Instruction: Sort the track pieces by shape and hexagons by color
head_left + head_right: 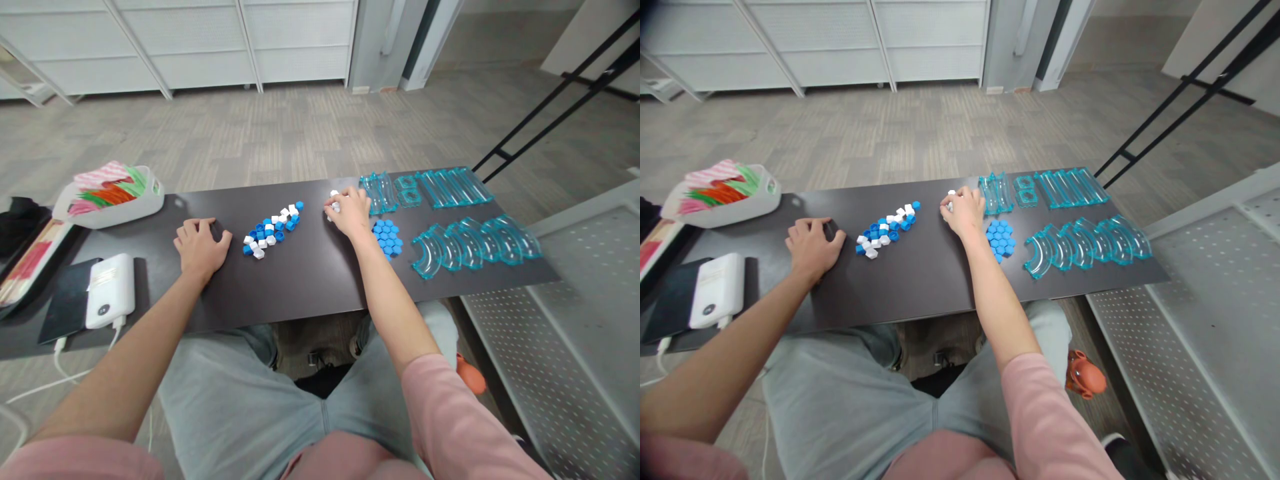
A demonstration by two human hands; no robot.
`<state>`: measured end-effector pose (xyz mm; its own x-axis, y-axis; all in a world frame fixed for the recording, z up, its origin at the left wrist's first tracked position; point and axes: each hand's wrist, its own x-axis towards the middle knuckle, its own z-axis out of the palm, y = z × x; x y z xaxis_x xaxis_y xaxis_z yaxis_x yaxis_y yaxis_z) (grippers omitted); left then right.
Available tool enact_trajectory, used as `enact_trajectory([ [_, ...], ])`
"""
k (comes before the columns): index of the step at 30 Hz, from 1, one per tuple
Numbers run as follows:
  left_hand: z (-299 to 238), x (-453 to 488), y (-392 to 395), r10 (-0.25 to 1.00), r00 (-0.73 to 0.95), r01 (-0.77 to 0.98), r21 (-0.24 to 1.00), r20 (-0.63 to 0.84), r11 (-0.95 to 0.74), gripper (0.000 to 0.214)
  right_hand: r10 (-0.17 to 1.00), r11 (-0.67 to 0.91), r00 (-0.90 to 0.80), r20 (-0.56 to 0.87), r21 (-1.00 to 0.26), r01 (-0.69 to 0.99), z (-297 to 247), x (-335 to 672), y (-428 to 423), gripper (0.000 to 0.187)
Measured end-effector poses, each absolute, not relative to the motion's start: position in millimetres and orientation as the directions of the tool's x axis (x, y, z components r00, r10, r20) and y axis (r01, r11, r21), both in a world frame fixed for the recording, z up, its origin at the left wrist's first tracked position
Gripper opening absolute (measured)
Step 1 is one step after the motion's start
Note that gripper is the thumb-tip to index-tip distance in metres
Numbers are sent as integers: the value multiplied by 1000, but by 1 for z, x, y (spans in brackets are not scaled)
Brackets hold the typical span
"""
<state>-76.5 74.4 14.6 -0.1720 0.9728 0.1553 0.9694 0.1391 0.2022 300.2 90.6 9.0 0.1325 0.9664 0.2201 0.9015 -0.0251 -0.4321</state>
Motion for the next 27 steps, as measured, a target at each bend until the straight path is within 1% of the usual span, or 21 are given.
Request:
enact_trajectory([
  [4,15,-76,74,973,-173,970,196,155,141,61,968,-34,137,210,-431,902,9,299,91,22],
  [12,16,-79,73,975,-158,966,230,158,119,58,965,-37,147,218,-441,897,9,300,90,19],
  [16,16,-78,73,974,-167,963,239,152,127,57,961,-20,141,240,-446,895,11,301,89,22],
  [19,17,-78,73,975,-169,962,239,143,132,57,956,21,107,273,-426,904,16,299,86,25],
  [21,17,-78,74,978,-162,964,235,133,128,58,953,77,54,298,-411,908,21,295,81,23],
  [23,17,-78,74,979,-157,964,234,131,123,59,945,189,-51,324,-410,892,24,287,75,21],
  [25,17,-77,74,978,-160,962,244,137,123,58,908,370,-227,353,-418,830,26,272,69,22],
  [27,16,-77,74,975,-169,958,259,145,127,57,810,579,-440,389,-405,708,26,250,65,25],
])
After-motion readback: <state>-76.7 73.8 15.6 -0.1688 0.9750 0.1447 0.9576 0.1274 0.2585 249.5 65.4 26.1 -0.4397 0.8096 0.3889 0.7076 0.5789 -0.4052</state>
